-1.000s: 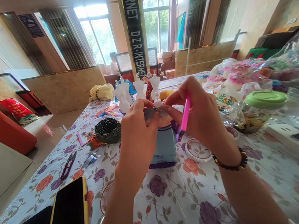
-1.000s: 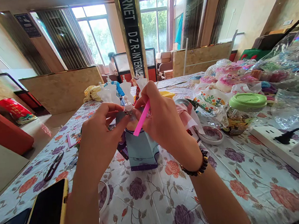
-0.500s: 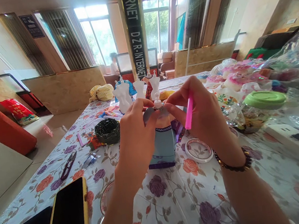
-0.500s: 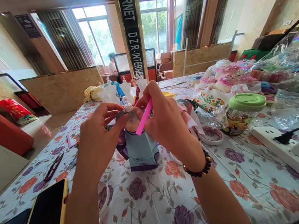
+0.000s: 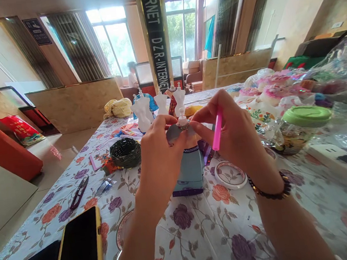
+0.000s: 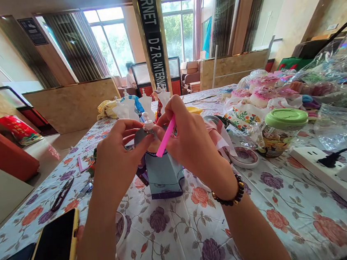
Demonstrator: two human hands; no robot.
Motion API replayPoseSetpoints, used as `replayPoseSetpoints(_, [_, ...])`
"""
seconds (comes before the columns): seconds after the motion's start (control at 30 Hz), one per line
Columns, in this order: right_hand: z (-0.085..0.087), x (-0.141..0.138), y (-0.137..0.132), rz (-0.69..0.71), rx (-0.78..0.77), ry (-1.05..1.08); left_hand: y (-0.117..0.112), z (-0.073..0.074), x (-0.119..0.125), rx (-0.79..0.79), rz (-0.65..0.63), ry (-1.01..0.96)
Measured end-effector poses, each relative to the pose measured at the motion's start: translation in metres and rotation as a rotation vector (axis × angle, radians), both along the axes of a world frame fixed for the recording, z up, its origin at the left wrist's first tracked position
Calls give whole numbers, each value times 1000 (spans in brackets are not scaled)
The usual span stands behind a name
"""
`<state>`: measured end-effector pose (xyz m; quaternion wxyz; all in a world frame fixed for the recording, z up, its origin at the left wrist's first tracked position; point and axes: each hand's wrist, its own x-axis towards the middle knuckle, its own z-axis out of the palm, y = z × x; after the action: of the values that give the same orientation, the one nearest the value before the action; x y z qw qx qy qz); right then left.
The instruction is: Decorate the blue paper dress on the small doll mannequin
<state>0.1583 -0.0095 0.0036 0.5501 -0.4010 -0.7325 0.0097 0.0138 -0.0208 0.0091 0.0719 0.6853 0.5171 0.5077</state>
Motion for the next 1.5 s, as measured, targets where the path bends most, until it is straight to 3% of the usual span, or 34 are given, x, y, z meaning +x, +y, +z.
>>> replayPoseSetpoints(0.7, [-7,-5,2,86,-40,93,-4,2,-5,-28,-39,-16])
replayPoseSetpoints(1.5, [-7,-8,5,48,-67,166,7,-2,-5,14,-58,-120])
